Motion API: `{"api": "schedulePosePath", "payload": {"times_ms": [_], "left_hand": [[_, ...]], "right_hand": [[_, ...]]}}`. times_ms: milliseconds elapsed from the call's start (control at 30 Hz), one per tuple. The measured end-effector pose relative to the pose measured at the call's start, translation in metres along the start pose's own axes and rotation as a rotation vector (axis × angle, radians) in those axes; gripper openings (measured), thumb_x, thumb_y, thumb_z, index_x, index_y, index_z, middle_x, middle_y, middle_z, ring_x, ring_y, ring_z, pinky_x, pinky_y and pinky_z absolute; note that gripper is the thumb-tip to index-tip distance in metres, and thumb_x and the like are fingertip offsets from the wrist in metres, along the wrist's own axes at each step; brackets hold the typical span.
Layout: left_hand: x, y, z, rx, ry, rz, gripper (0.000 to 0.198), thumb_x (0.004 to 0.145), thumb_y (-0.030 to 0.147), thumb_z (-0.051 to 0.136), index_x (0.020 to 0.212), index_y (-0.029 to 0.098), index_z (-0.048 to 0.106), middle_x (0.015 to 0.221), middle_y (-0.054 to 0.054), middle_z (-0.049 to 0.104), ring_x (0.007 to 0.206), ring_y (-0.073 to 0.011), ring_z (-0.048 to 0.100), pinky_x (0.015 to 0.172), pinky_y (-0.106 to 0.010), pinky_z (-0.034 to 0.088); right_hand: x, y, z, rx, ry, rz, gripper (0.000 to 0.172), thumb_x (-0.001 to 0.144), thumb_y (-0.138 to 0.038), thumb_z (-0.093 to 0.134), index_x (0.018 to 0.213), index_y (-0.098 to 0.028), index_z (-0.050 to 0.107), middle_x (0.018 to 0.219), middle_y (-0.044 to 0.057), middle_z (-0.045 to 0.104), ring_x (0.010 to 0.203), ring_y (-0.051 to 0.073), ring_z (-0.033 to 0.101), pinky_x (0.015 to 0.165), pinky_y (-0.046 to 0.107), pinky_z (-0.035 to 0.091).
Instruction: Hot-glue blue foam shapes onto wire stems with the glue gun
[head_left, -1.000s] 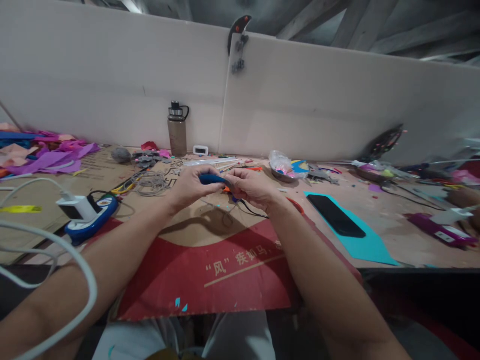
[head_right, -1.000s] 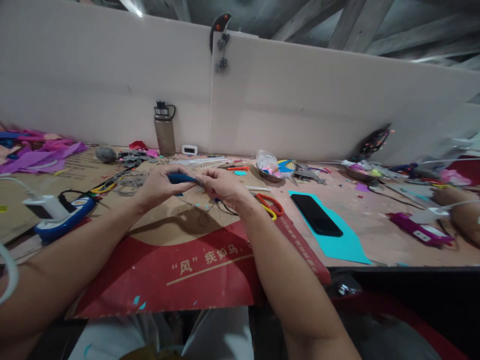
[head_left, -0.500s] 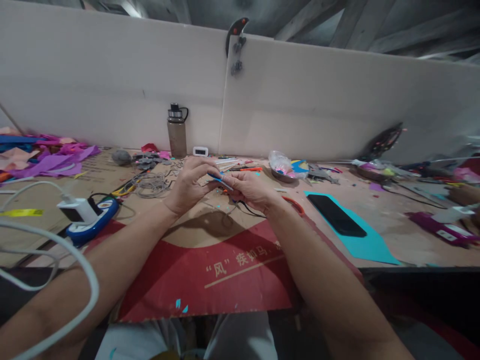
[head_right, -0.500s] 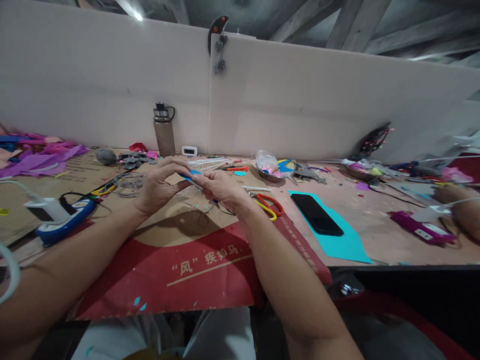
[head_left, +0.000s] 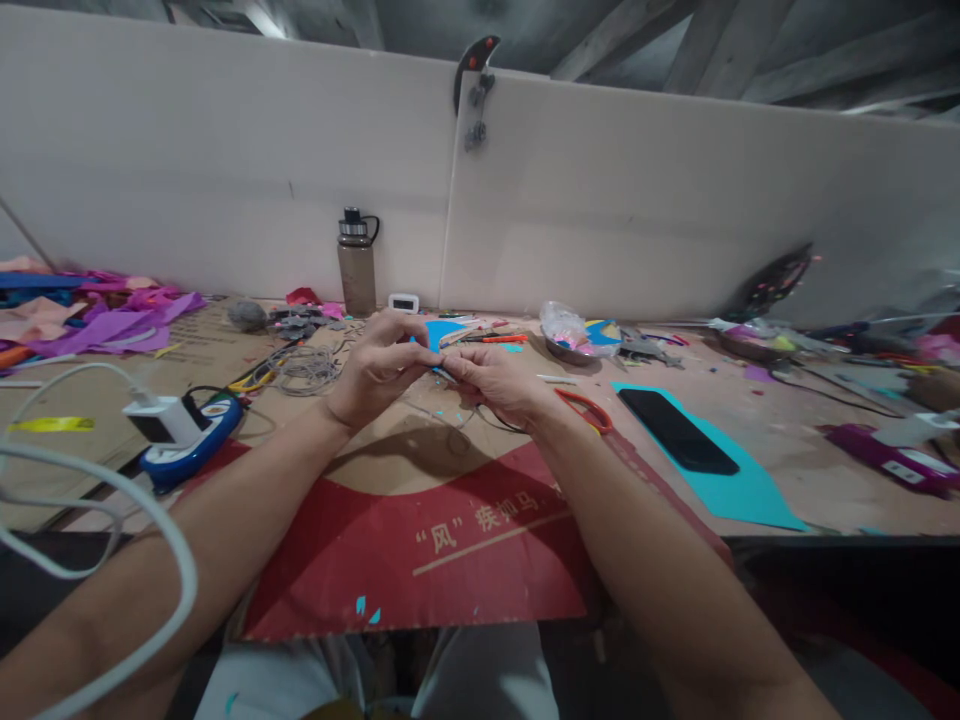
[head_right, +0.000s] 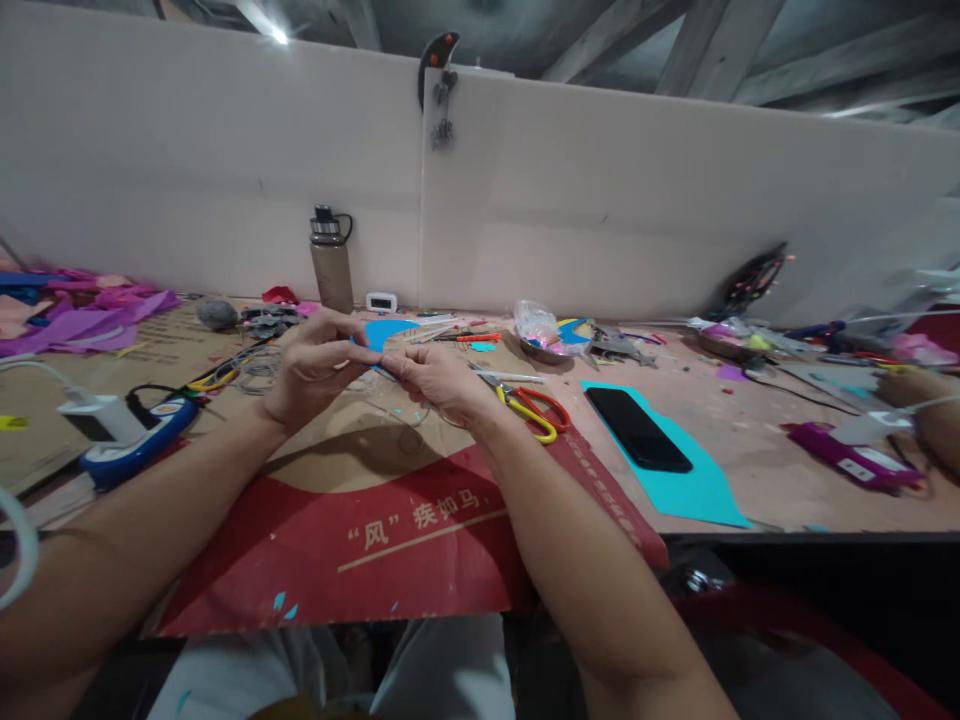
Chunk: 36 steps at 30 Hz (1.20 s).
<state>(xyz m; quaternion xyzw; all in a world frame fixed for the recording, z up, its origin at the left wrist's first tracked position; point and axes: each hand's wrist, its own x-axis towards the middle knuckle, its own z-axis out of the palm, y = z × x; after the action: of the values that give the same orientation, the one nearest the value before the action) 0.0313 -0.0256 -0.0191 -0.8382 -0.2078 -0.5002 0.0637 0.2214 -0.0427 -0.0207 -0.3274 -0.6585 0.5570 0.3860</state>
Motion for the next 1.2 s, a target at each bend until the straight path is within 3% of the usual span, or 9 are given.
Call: {"api": "schedulePosePath", "payload": {"times_ms": [167, 267, 333, 400, 467, 500, 567, 867, 1200], "left_hand": [[0.000, -0.005, 0.007, -0.038, -0.009, -0.034, 0.018, 0.080, 0.018, 0.060, 0.098, 0.020, 0.062, 0.097, -0.005, 0.063, 0.092, -0.0163, 0.058, 0.086, -0.033, 0.045], [0.003, -0.013, 0.008, -0.003, 0.148, -0.236, 0.044, 0.069, 0.021, 0.071, 0.110, 0.019, 0.056, 0.109, -0.008, 0.059, 0.098, -0.0184, 0.056, 0.087, -0.034, 0.045], [0.005, -0.019, 0.009, -0.036, 0.211, -0.463, 0.038, 0.068, 0.026, 0.072, 0.101, 0.017, 0.058, 0.102, -0.009, 0.061, 0.090, -0.0178, 0.057, 0.080, -0.033, 0.047], [0.004, -0.021, 0.010, -0.265, 0.044, -0.708, 0.024, 0.076, 0.037, 0.064, 0.084, 0.014, 0.060, 0.082, -0.007, 0.063, 0.072, -0.0149, 0.058, 0.067, -0.029, 0.048], [0.003, -0.018, 0.013, -0.630, -0.268, -0.860, 0.036, 0.082, 0.047, 0.052, 0.076, 0.013, 0.061, 0.073, -0.007, 0.063, 0.062, -0.0133, 0.058, 0.059, -0.028, 0.046], [0.002, -0.015, 0.016, -0.769, -0.381, -0.866, 0.038, 0.083, 0.050, 0.052, 0.078, 0.013, 0.061, 0.075, -0.007, 0.064, 0.064, -0.0130, 0.059, 0.061, -0.027, 0.047], [0.001, -0.008, 0.020, -0.883, -0.423, -0.831, 0.038, 0.082, 0.051, 0.054, 0.079, 0.014, 0.061, 0.075, -0.006, 0.065, 0.064, -0.0120, 0.060, 0.061, -0.026, 0.047], [0.005, 0.001, 0.018, -0.765, -0.338, -0.805, 0.033, 0.078, 0.046, 0.063, 0.073, 0.013, 0.059, 0.069, -0.004, 0.067, 0.055, -0.0104, 0.060, 0.055, -0.025, 0.047], [0.007, 0.003, 0.014, -0.768, -0.327, -0.791, 0.032, 0.077, 0.044, 0.063, 0.070, 0.013, 0.060, 0.066, -0.004, 0.066, 0.053, -0.0097, 0.058, 0.053, -0.024, 0.046]], "right_hand": [[0.003, 0.003, 0.003, -0.023, 0.083, -0.019, 0.047, 0.069, -0.057, 0.065, 0.060, -0.021, 0.037, 0.054, -0.008, 0.029, 0.048, 0.007, 0.022, 0.048, 0.025, 0.018], [0.007, 0.009, 0.002, -0.131, 0.200, -0.068, 0.041, 0.074, -0.054, 0.061, 0.061, -0.021, 0.041, 0.053, -0.007, 0.034, 0.049, 0.008, 0.027, 0.049, 0.025, 0.022], [0.009, 0.011, -0.001, -0.231, 0.315, -0.142, 0.037, 0.078, -0.050, 0.058, 0.062, -0.020, 0.044, 0.056, -0.005, 0.037, 0.052, 0.008, 0.030, 0.051, 0.025, 0.025], [0.011, 0.013, -0.003, -0.326, 0.412, -0.235, 0.033, 0.081, -0.045, 0.055, 0.063, -0.020, 0.046, 0.059, -0.004, 0.039, 0.056, 0.009, 0.032, 0.055, 0.026, 0.028], [0.011, 0.014, -0.005, -0.401, 0.466, -0.308, 0.030, 0.083, -0.041, 0.054, 0.064, -0.019, 0.046, 0.062, -0.003, 0.041, 0.060, 0.010, 0.036, 0.059, 0.026, 0.031], [0.011, 0.014, -0.005, -0.426, 0.477, -0.331, 0.029, 0.083, -0.040, 0.053, 0.064, -0.019, 0.047, 0.063, -0.003, 0.043, 0.061, 0.010, 0.037, 0.061, 0.026, 0.032], [0.011, 0.014, -0.003, -0.456, 0.464, -0.355, 0.027, 0.084, -0.039, 0.052, 0.066, -0.019, 0.048, 0.065, -0.002, 0.047, 0.064, 0.011, 0.041, 0.063, 0.026, 0.035], [0.009, 0.011, -0.003, -0.411, 0.458, -0.352, 0.034, 0.090, -0.045, 0.039, 0.076, -0.019, 0.056, 0.076, 0.001, 0.054, 0.067, 0.012, 0.046, 0.064, 0.026, 0.036], [0.009, 0.011, -0.002, -0.471, 0.434, -0.384, 0.016, 0.079, -0.033, 0.056, 0.074, -0.018, 0.056, 0.073, 0.001, 0.055, 0.070, 0.013, 0.048, 0.069, 0.027, 0.039]]}}
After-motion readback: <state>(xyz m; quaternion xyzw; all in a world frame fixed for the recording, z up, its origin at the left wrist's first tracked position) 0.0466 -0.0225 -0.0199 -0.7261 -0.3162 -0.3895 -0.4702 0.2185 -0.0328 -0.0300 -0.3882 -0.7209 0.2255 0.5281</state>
